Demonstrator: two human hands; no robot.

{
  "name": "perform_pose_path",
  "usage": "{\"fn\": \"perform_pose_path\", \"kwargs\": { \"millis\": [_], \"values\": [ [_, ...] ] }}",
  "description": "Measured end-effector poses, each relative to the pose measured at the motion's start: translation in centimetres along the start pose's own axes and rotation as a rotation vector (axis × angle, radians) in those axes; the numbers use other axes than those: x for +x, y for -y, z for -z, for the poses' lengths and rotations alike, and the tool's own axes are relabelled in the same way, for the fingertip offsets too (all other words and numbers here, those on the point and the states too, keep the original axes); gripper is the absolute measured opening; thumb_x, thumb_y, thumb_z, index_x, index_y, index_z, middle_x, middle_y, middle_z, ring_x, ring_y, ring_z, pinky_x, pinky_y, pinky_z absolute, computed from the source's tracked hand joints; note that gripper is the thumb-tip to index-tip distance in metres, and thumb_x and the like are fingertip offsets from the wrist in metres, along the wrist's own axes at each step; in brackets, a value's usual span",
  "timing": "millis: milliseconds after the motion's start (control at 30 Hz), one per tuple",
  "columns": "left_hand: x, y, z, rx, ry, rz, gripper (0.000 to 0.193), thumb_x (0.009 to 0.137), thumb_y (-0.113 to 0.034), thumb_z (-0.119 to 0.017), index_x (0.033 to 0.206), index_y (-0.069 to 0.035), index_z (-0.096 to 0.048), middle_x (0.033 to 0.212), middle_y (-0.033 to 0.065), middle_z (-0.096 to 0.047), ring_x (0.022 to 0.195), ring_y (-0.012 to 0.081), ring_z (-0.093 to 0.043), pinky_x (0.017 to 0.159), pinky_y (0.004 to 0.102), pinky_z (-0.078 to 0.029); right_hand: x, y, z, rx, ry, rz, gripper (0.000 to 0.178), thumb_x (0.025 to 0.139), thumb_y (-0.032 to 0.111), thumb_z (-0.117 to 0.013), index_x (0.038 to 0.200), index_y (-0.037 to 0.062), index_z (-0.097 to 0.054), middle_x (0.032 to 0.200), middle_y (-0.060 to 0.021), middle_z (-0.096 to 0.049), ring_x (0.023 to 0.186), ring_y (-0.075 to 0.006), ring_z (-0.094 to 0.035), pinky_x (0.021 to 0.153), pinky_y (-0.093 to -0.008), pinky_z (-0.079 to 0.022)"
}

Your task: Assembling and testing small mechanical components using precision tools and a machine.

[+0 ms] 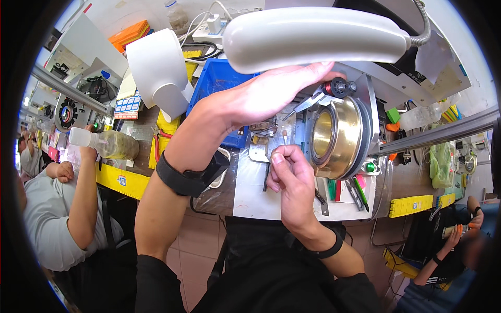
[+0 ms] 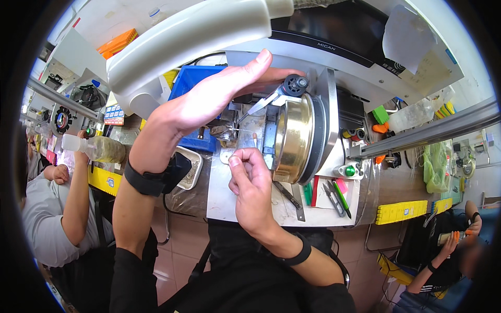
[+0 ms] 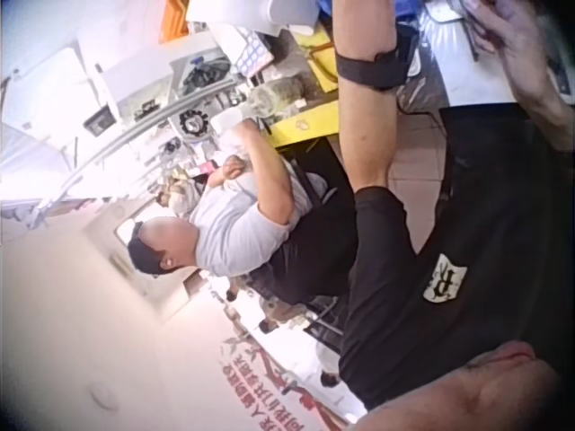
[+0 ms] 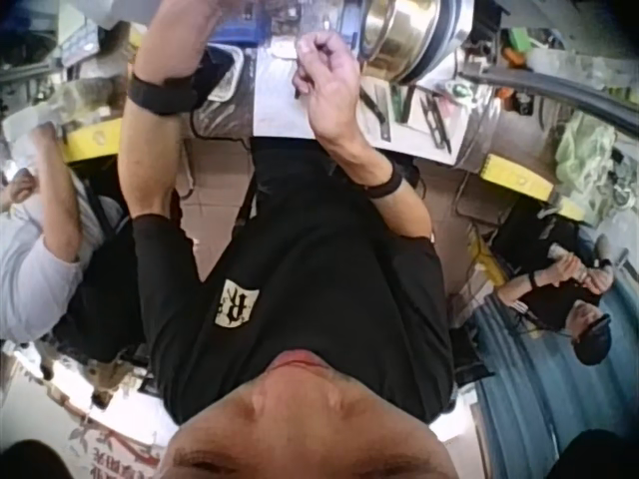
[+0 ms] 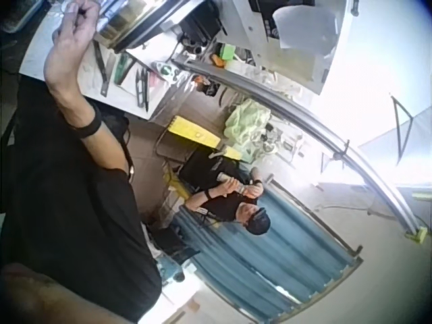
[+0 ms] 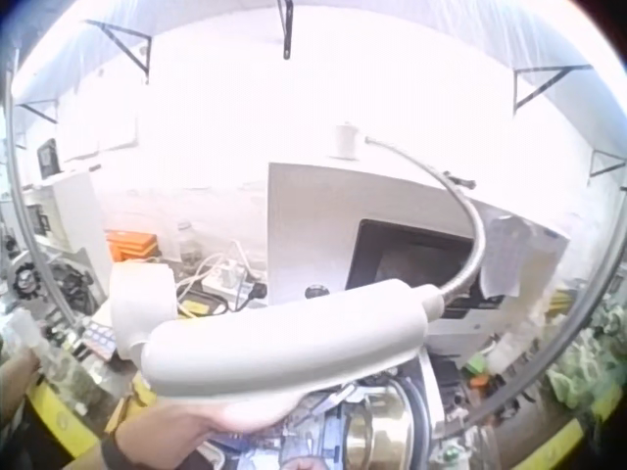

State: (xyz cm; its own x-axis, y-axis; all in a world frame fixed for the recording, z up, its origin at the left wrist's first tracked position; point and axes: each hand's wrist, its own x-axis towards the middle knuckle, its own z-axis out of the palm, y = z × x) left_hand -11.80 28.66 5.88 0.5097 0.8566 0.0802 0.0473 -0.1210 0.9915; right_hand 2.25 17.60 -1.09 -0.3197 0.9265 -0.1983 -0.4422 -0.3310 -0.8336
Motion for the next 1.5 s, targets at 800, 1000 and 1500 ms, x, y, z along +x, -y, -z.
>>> {"fn": "perform_pose_path", "kwargs": {
  "millis": [800,1000,1500],
  "values": [
    [2.8,-0.7,-0.6,0.192,-0.006,0.06,0.081,0.101,-0.067,-0.028,0.136,0.001,-0.057,0.138,0.0132,-0.057,0.131,0.0225,-0.05,0.116,0.0333,-0.031,1.2,-0.1,-0.5,-0.014,-0.061,0.056,0.009,0.103,0.016,-0.055,0.103,0.0073,-0.052,0.077,0.0061,-0.044,0.062,-0.0003,-0.032,0.051,-0.0185,-0.026],
    [3.3,0.7,-0.6,0.245,-0.066,-0.064,0.08,0.101,-0.068,-0.028,0.111,0.002,-0.066,0.105,0.0135,-0.066,0.098,0.0212,-0.053,0.095,0.0338,-0.042,1.3,-0.1,-0.4,0.012,-0.017,0.055,0.009,0.103,0.016,-0.055,0.103,0.0075,-0.052,0.078,0.0061,-0.044,0.062,-0.0006,-0.032,0.052,-0.0183,-0.027],
    [1.2,0.4,-0.4,-0.031,-0.099,-0.097,0.081,0.102,-0.064,-0.029,0.137,0.004,-0.056,0.141,0.0184,-0.055,0.133,0.0257,-0.049,0.115,0.0345,-0.032,0.8,0.2,-0.4,0.034,0.021,0.06,0.006,0.103,0.013,-0.054,0.103,0.0076,-0.051,0.084,0.0046,-0.046,0.064,-0.0003,-0.033,0.052,-0.0184,-0.027]
  ]
}}
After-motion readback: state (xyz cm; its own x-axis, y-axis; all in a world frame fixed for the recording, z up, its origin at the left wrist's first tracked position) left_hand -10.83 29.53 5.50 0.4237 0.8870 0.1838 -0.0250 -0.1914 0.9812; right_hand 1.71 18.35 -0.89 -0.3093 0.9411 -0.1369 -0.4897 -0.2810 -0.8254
